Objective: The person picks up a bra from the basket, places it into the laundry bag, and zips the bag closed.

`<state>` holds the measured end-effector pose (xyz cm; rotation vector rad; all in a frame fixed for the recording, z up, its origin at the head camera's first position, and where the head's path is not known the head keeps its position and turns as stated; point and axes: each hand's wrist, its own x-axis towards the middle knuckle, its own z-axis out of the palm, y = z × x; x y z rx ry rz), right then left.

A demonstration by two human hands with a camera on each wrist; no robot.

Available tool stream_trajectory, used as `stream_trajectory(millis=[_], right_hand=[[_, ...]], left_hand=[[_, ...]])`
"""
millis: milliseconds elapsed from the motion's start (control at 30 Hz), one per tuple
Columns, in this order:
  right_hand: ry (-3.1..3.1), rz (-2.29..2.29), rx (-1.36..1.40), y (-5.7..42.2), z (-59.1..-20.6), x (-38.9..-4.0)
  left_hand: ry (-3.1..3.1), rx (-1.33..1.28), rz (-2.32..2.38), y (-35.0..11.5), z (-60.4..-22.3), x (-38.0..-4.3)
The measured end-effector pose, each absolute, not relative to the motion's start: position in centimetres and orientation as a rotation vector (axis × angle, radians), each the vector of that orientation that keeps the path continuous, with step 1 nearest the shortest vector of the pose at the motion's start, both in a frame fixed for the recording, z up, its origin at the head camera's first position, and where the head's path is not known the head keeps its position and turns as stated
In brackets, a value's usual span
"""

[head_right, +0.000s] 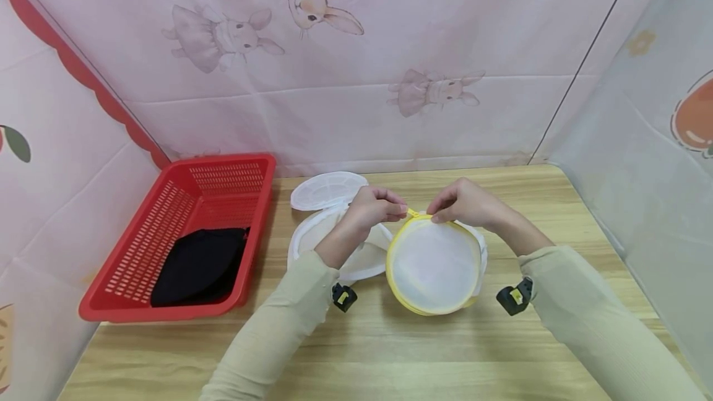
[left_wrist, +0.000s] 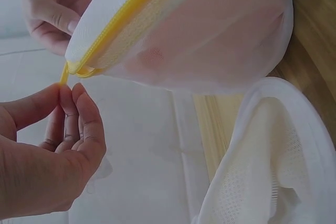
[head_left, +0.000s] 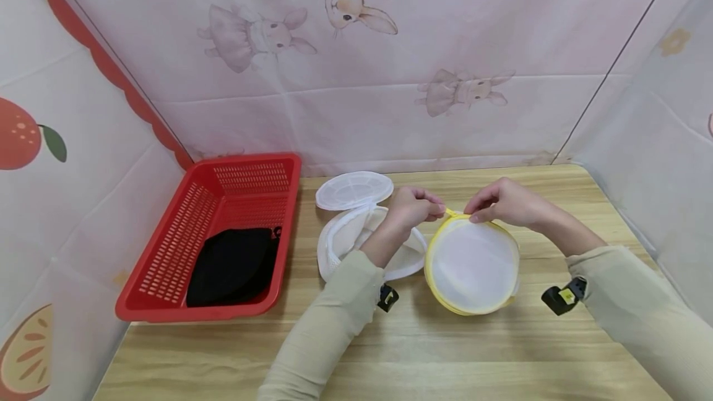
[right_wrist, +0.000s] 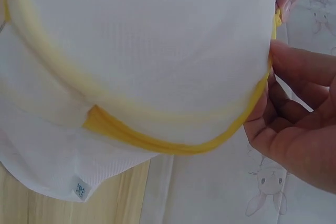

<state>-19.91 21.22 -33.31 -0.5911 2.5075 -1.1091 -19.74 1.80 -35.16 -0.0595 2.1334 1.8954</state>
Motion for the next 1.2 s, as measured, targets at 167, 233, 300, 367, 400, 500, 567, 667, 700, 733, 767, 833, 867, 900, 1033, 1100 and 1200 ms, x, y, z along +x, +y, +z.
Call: stream_trajectory(millis=[167,233,300,367,400,500,567,667,700,733,767,833,867,900,1033,1100,1200], right_hand=[[2.515,-1.117,-0.645,21.3,-33.3,-19.8],[2.521,-1.121,-0.642,21.3,-33.3,-19.8],[2.526,-1.125,-0.633,21.2,-33.2,-19.7],[2.529,-1.128,-0.632,21.2,-33.2,-19.7],[2.532,-1.128,-0.631,21.2,-33.2,-19.6],[2.545,-1.134,-0.626,21.2,-33.3,-19.5],[2.557,-1.137,-0.62,21.2,-33.3,-19.4],[2.572,-1.15,-0.604,21.2,-33.3,-19.3],[2.577,-1.155,-0.6,21.2,-33.3,-19.3],[2.581,-1.159,-0.595,21.2,-33.4,-19.3],[2.585,-1.163,-0.591,21.2,-33.4,-19.3],[2.589,-1.171,-0.584,21.2,-33.4,-19.3],[2.59,-1.173,-0.58,21.2,-33.5,-19.3],[2.592,-1.176,-0.574,21.3,-33.5,-19.3],[2.607,-1.183,-0.522,21.9,-33.6,-19.4],[2.612,-1.192,-0.48,22.4,-33.7,-19.5],[2.609,-1.212,-0.427,23.3,-33.8,-19.5]], left_hand=[[2.121,-0.055,1.902,1.8,-35.3,-19.8],[2.114,-0.056,1.91,1.8,-35.4,-19.8],[2.108,-0.065,1.922,1.9,-35.5,-19.7],[2.106,-0.073,1.933,2.0,-35.6,-19.7],[2.106,-0.075,1.937,2.0,-35.6,-19.6],[2.095,-0.087,1.952,2.0,-35.7,-19.5],[2.083,-0.096,1.959,2.0,-35.8,-19.5],[2.066,-0.108,1.969,2.1,-35.9,-19.5],[2.06,-0.113,1.974,2.1,-35.9,-19.5],[2.057,-0.117,1.978,2.1,-35.9,-19.5],[2.056,-0.121,1.981,2.1,-35.9,-19.5],[2.051,-0.124,1.988,2.1,-36.0,-19.4],[2.05,-0.125,1.991,2.1,-36.0,-19.4],[2.043,-0.126,1.999,2.1,-36.0,-19.4],[2.006,-0.138,2.038,1.8,-36.4,-19.7],[1.988,-0.154,2.05,1.5,-36.7,-19.8],[1.98,-0.171,2.047,1.1,-36.9,-20.0]])
